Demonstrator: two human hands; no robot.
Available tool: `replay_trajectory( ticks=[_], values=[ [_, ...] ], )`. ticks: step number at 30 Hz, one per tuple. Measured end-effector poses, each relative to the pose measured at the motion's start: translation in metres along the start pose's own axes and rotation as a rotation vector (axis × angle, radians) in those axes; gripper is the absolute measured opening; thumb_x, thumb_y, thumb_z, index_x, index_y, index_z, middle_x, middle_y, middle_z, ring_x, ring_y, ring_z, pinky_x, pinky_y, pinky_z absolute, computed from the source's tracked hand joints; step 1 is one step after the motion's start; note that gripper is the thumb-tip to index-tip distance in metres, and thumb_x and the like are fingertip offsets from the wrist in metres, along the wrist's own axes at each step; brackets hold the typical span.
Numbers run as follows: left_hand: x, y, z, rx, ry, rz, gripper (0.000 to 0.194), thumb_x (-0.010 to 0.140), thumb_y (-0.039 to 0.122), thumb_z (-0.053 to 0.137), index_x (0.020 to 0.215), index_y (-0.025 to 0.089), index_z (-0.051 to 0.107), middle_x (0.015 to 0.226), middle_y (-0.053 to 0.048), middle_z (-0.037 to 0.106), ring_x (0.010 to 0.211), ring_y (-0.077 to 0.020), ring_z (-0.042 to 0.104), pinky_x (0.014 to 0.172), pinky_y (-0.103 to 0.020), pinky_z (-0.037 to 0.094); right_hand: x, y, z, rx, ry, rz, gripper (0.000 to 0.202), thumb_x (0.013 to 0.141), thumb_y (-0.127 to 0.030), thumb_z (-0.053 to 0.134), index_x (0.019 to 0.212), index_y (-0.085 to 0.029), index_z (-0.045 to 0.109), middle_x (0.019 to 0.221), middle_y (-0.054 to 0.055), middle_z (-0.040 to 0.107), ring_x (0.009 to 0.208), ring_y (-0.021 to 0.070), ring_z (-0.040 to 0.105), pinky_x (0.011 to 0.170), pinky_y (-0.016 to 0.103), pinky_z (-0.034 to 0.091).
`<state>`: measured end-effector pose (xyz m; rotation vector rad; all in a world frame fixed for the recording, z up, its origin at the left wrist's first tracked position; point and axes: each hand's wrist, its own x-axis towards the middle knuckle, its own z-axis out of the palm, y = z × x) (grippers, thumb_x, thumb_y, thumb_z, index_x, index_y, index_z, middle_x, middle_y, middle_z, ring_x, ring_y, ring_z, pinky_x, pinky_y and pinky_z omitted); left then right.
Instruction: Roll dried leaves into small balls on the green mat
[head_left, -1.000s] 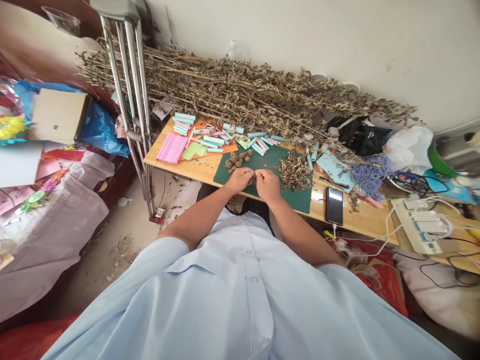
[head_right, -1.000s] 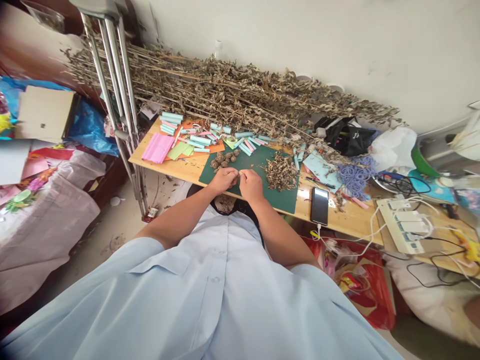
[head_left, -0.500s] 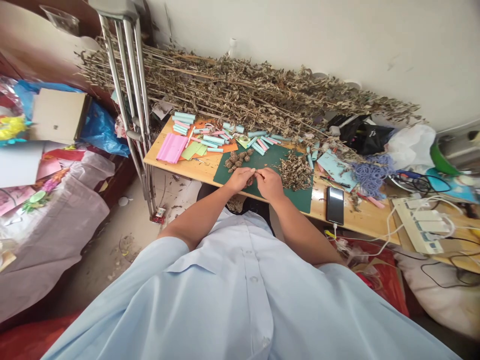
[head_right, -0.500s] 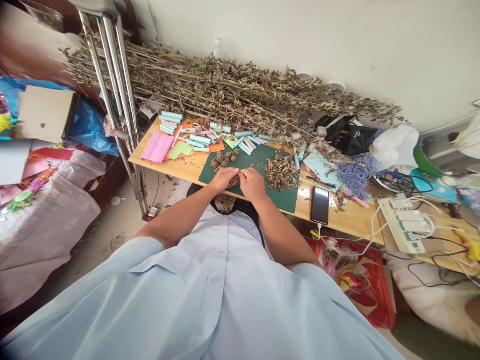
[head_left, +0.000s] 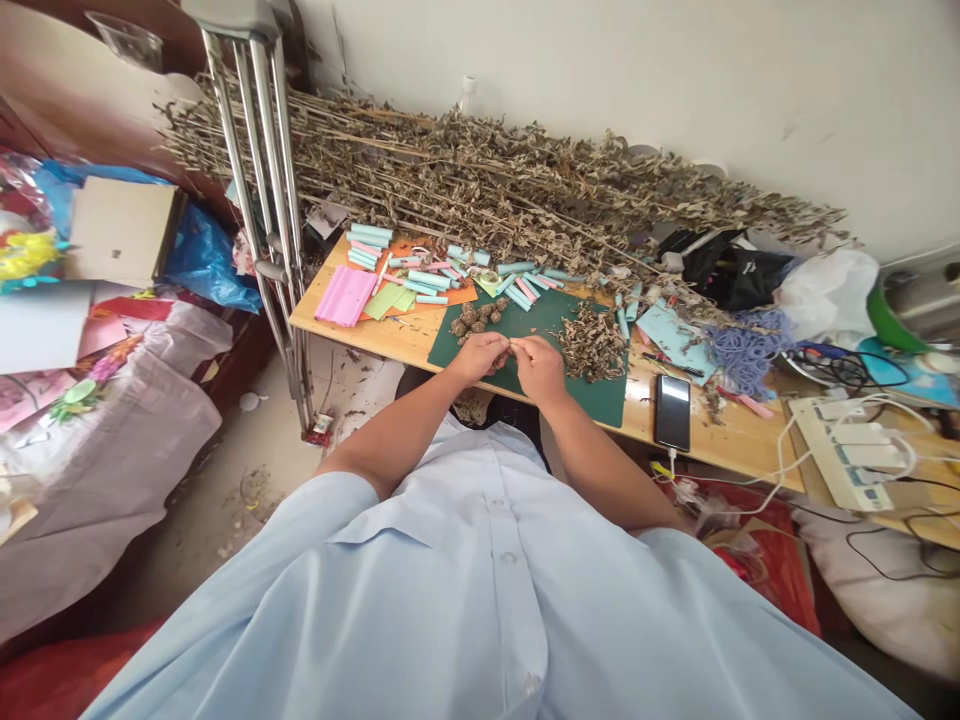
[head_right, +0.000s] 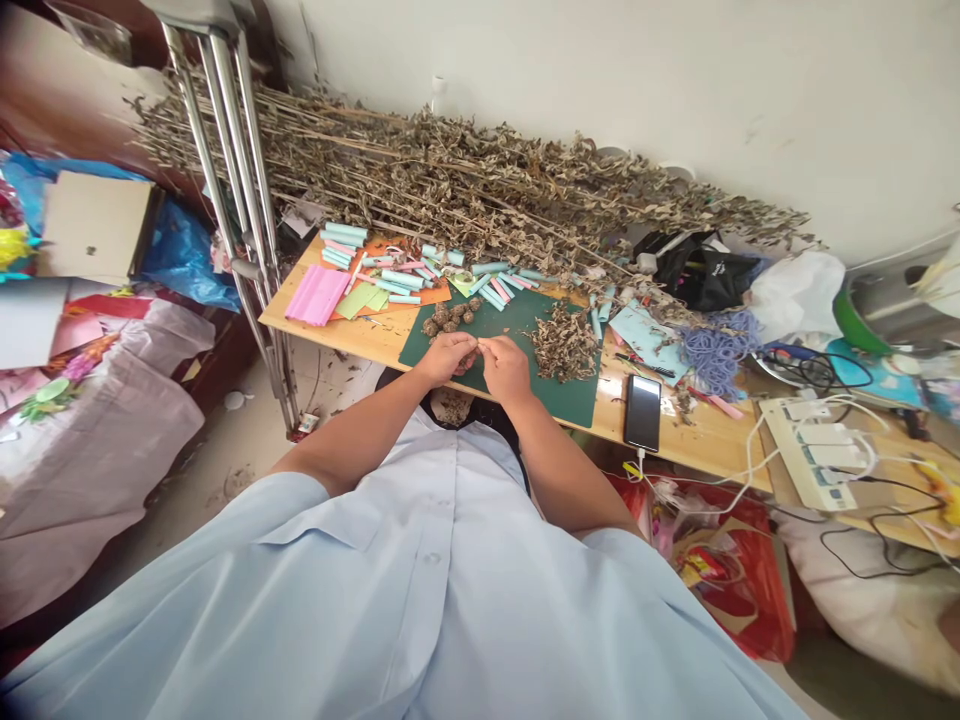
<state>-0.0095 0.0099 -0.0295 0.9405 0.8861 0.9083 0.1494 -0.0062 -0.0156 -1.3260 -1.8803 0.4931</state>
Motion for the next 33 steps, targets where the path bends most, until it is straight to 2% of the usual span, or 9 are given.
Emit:
replay_trajectory(
  ticks=[3, 6, 7, 9, 12, 14, 20, 27, 33],
  values=[
    [0.0, -0.001, 0.0, -0.007, 0.014, 0.01, 0.027, 0.084, 0.04, 0.064, 0.075, 0.016, 0.058, 0.055, 0.003, 0.051, 0.041, -0.0043, 0.036, 0.041, -0.019, 0.023, 0.001, 0.0, 0.003, 0.125, -0.013, 0.154, 0.025, 0.093, -0.037, 0.056, 0.098, -0.022, 0.076, 0.097, 0.007, 0.075, 0.082, 0.0211, 0.069, 0.084, 0.038, 0.057],
    [0.0, -0.001, 0.001, 0.025, 0.045, 0.01, 0.025, 0.083, 0.037, 0.064, 0.072, 0.016, 0.057, 0.054, 0.003, 0.051, 0.041, -0.0043, 0.038, 0.041, -0.019, 0.024, 0.001, -0.002, 0.003, 0.187, -0.033, 0.304, 0.026, 0.091, -0.041, 0.059, 0.096, -0.022, 0.075, 0.085, 0.005, 0.075, 0.07, 0.0203, 0.068, 0.074, 0.036, 0.057],
    [-0.001, -0.001, 0.001, 0.036, 0.055, 0.013, 0.024, 0.083, 0.036, 0.064, 0.072, 0.016, 0.057, 0.054, 0.003, 0.051, 0.041, -0.0043, 0.038, 0.042, -0.019, 0.024, 0.001, -0.003, 0.003, 0.163, -0.034, 0.296, 0.025, 0.091, -0.041, 0.058, 0.094, -0.021, 0.075, 0.082, 0.004, 0.074, 0.071, 0.0206, 0.068, 0.074, 0.035, 0.057],
    [-0.001, -0.001, 0.002, 0.052, 0.07, 0.025, 0.023, 0.084, 0.036, 0.063, 0.074, 0.016, 0.058, 0.055, 0.003, 0.052, 0.042, -0.0044, 0.038, 0.042, -0.02, 0.025, 0.001, -0.005, 0.001, 0.056, -0.035, 0.189, 0.025, 0.094, -0.037, 0.054, 0.091, -0.022, 0.073, 0.082, 0.005, 0.073, 0.079, 0.0218, 0.068, 0.08, 0.036, 0.055],
    [-0.001, -0.001, 0.003, 0.061, 0.088, 0.028, 0.024, 0.086, 0.037, 0.062, 0.075, 0.015, 0.059, 0.055, 0.003, 0.053, 0.042, -0.0045, 0.039, 0.042, -0.02, 0.027, 0.0, -0.006, -0.003, -0.122, -0.067, -0.007, 0.029, 0.099, -0.03, 0.046, 0.096, -0.021, 0.072, 0.094, 0.009, 0.074, 0.094, 0.0232, 0.066, 0.09, 0.036, 0.051],
    [0.0, -0.001, 0.003, 0.059, 0.09, 0.023, 0.025, 0.086, 0.038, 0.061, 0.075, 0.015, 0.059, 0.056, 0.003, 0.053, 0.042, -0.0045, 0.039, 0.042, -0.02, 0.027, 0.0, -0.006, -0.005, -0.204, -0.092, -0.068, 0.032, 0.101, -0.029, 0.041, 0.101, -0.021, 0.071, 0.098, 0.011, 0.073, 0.097, 0.0238, 0.065, 0.091, 0.036, 0.05],
    [0.001, -0.003, 0.003, 0.063, 0.094, 0.039, 0.026, 0.086, 0.038, 0.06, 0.073, 0.015, 0.058, 0.056, 0.003, 0.053, 0.043, -0.0051, 0.04, 0.042, -0.02, 0.028, -0.001, -0.005, -0.003, -0.331, -0.116, -0.121, 0.033, 0.103, -0.03, 0.04, 0.106, -0.018, 0.07, 0.1, 0.013, 0.072, 0.097, 0.025, 0.064, 0.087, 0.035, 0.049],
    [0.001, -0.002, 0.004, 0.116, 0.116, 0.032, 0.022, 0.085, 0.032, 0.059, 0.072, 0.015, 0.06, 0.055, 0.002, 0.054, 0.043, -0.0058, 0.042, 0.043, -0.021, 0.029, 0.001, -0.004, -0.005, -0.373, -0.134, -0.129, 0.03, 0.1, -0.024, 0.04, 0.102, -0.018, 0.069, 0.096, 0.012, 0.071, 0.094, 0.0252, 0.063, 0.084, 0.035, 0.048],
    [0.0, 0.001, 0.004, 0.073, 0.072, -0.01, 0.026, 0.085, 0.039, 0.063, 0.074, 0.015, 0.059, 0.055, 0.002, 0.052, 0.042, -0.0049, 0.038, 0.042, -0.02, 0.026, 0.005, -0.004, -0.009, -0.382, -0.183, -0.136, 0.027, 0.1, -0.023, 0.04, 0.095, -0.02, 0.066, 0.091, 0.012, 0.067, 0.091, 0.0256, 0.061, 0.082, 0.035, 0.046]
  ],
)
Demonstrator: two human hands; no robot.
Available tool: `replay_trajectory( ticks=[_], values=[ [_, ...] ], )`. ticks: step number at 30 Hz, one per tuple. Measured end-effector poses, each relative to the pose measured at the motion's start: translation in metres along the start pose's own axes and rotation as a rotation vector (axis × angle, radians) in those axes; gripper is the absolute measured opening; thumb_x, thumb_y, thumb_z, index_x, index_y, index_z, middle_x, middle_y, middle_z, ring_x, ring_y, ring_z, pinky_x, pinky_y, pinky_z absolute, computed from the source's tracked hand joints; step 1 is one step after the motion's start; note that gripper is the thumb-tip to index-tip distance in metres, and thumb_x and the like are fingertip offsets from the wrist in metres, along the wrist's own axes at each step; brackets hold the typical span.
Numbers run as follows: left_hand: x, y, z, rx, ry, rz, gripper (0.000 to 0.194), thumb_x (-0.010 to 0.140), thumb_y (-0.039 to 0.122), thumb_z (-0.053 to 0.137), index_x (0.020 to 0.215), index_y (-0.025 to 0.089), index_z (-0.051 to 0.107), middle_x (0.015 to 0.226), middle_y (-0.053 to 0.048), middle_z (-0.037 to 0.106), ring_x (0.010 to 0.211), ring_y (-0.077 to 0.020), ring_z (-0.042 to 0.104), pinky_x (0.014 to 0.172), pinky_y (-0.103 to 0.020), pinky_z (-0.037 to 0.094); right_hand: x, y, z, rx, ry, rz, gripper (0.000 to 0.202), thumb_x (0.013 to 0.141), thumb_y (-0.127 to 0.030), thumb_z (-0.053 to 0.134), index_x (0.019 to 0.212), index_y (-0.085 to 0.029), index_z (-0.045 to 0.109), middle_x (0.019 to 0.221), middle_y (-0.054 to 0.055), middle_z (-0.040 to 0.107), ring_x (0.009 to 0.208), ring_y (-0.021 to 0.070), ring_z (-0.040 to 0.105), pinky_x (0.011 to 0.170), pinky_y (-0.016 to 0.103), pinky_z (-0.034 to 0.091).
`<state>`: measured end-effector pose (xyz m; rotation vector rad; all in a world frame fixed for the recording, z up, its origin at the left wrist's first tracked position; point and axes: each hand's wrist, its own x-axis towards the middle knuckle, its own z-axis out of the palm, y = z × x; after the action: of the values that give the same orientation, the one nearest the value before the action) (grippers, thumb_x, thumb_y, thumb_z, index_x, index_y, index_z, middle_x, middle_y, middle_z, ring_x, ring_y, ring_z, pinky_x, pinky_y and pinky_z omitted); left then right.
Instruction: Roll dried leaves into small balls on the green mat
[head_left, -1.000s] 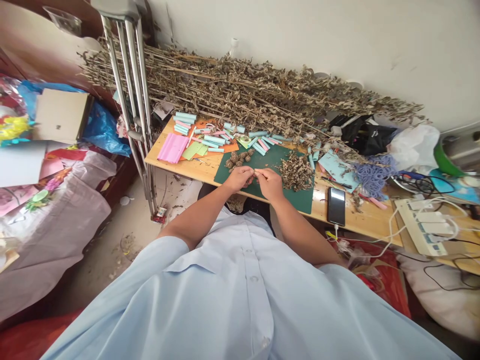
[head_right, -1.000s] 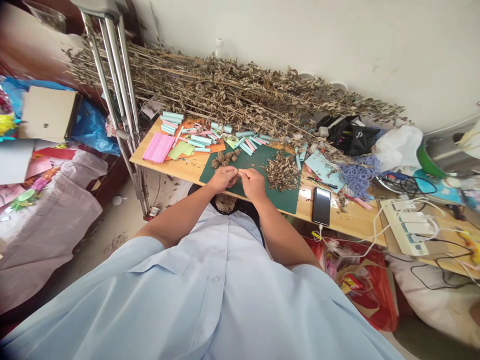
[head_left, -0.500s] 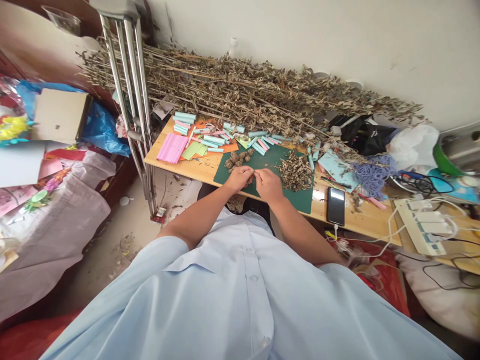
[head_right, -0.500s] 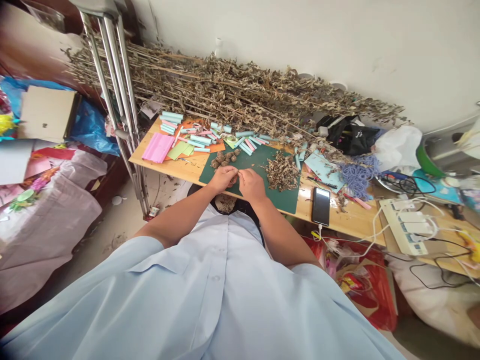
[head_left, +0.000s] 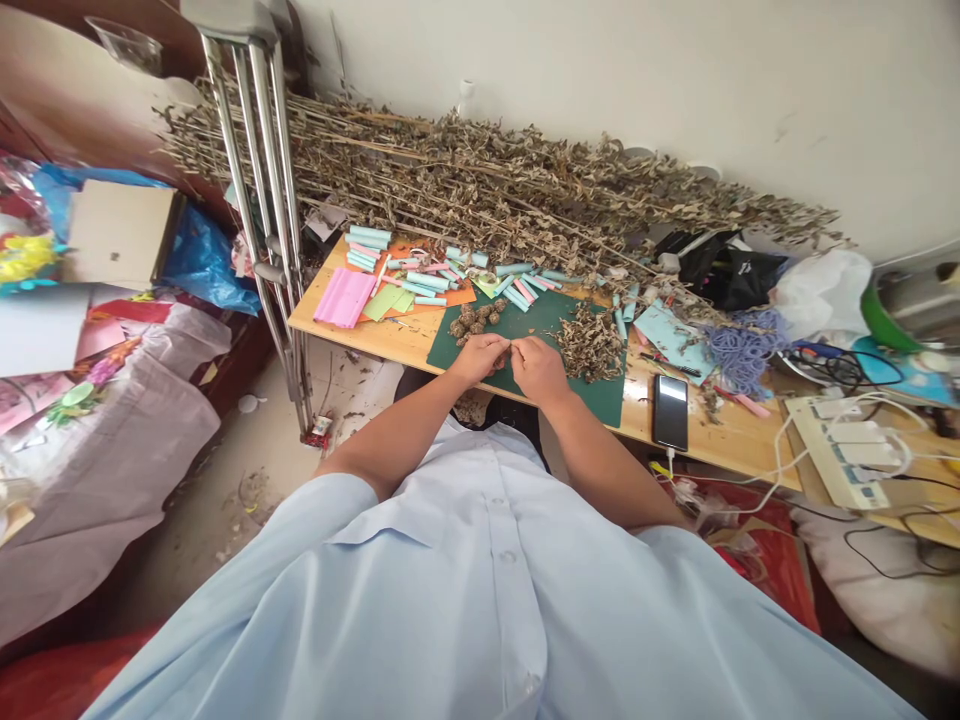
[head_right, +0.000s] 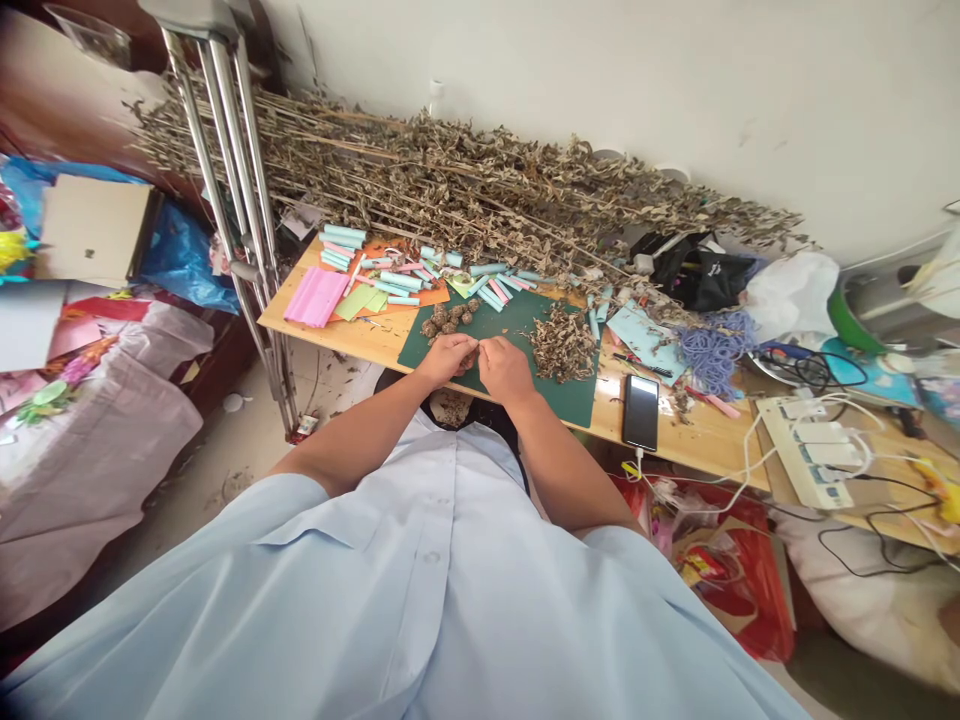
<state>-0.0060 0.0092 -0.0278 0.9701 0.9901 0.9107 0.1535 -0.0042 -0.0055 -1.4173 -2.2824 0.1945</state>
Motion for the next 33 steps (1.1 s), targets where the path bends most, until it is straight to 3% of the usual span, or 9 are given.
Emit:
replay_trajectory(
  ticks=[6, 11, 13, 18, 20, 23, 29, 33],
  values=[
    [0.002, -0.004, -0.002, 0.071, -0.007, 0.043, 0.018, 0.083, 0.031, 0.059, 0.073, 0.016, 0.057, 0.057, 0.002, 0.053, 0.043, -0.0049, 0.04, 0.042, -0.02, 0.027, 0.002, -0.001, 0.0, -0.03, -0.027, -0.015, 0.024, 0.097, -0.02, 0.042, 0.09, -0.02, 0.065, 0.091, 0.012, 0.066, 0.089, 0.0254, 0.06, 0.081, 0.035, 0.046],
    [0.002, -0.005, -0.002, 0.09, 0.03, 0.049, 0.013, 0.08, 0.027, 0.057, 0.072, 0.017, 0.057, 0.055, 0.003, 0.053, 0.042, -0.0054, 0.04, 0.042, -0.02, 0.027, 0.002, -0.004, 0.003, 0.1, 0.034, 0.082, 0.02, 0.092, -0.021, 0.045, 0.088, -0.02, 0.065, 0.091, 0.012, 0.069, 0.088, 0.025, 0.063, 0.082, 0.036, 0.05],
    [0.001, -0.004, -0.001, 0.092, 0.043, 0.045, 0.013, 0.08, 0.026, 0.057, 0.072, 0.016, 0.058, 0.055, 0.003, 0.053, 0.042, -0.0057, 0.04, 0.043, -0.021, 0.028, 0.003, -0.005, 0.008, 0.258, 0.076, 0.19, 0.019, 0.091, -0.025, 0.048, 0.087, -0.021, 0.066, 0.088, 0.009, 0.071, 0.084, 0.0235, 0.065, 0.08, 0.036, 0.053],
    [-0.001, 0.0, -0.001, 0.058, 0.013, 0.035, 0.015, 0.082, 0.029, 0.058, 0.075, 0.016, 0.06, 0.054, 0.003, 0.053, 0.041, -0.0057, 0.04, 0.043, -0.021, 0.027, 0.007, -0.007, 0.026, 0.85, 0.116, 0.643, 0.026, 0.087, -0.044, 0.056, 0.088, -0.02, 0.068, 0.07, 0.001, 0.068, 0.055, 0.0164, 0.059, 0.054, 0.031, 0.055],
    [-0.001, 0.0, -0.001, 0.063, 0.0, 0.036, 0.017, 0.083, 0.031, 0.059, 0.075, 0.016, 0.06, 0.055, 0.003, 0.053, 0.041, -0.0055, 0.04, 0.043, -0.021, 0.028, 0.007, -0.007, 0.028, 0.922, 0.136, 0.718, 0.027, 0.085, -0.045, 0.059, 0.087, -0.02, 0.068, 0.071, 0.001, 0.068, 0.053, 0.0158, 0.059, 0.051, 0.031, 0.054],
    [-0.001, -0.002, -0.002, 0.082, 0.003, 0.051, 0.018, 0.084, 0.031, 0.057, 0.074, 0.016, 0.06, 0.055, 0.002, 0.054, 0.042, -0.0059, 0.04, 0.043, -0.021, 0.029, 0.006, -0.005, 0.023, 0.793, 0.088, 0.637, 0.026, 0.087, -0.042, 0.057, 0.089, -0.02, 0.07, 0.071, 0.002, 0.068, 0.056, 0.0173, 0.061, 0.056, 0.033, 0.055],
    [0.002, -0.005, -0.001, 0.104, 0.026, 0.082, 0.015, 0.082, 0.026, 0.053, 0.073, 0.016, 0.061, 0.056, 0.002, 0.054, 0.042, -0.0063, 0.04, 0.042, -0.021, 0.028, 0.0, -0.005, 0.003, 0.294, 0.065, 0.155, 0.029, 0.097, -0.029, 0.044, 0.098, -0.02, 0.072, 0.092, 0.009, 0.072, 0.087, 0.0225, 0.066, 0.086, 0.036, 0.053],
    [0.002, -0.005, -0.001, 0.097, 0.006, 0.095, 0.022, 0.085, 0.03, 0.051, 0.07, 0.017, 0.059, 0.057, 0.001, 0.055, 0.043, -0.0071, 0.042, 0.042, -0.022, 0.03, 0.0, -0.002, 0.0, 0.222, 0.044, 0.067, 0.025, 0.096, -0.026, 0.048, 0.102, -0.019, 0.072, 0.097, 0.011, 0.072, 0.092, 0.0237, 0.065, 0.087, 0.035, 0.051]
  ],
)
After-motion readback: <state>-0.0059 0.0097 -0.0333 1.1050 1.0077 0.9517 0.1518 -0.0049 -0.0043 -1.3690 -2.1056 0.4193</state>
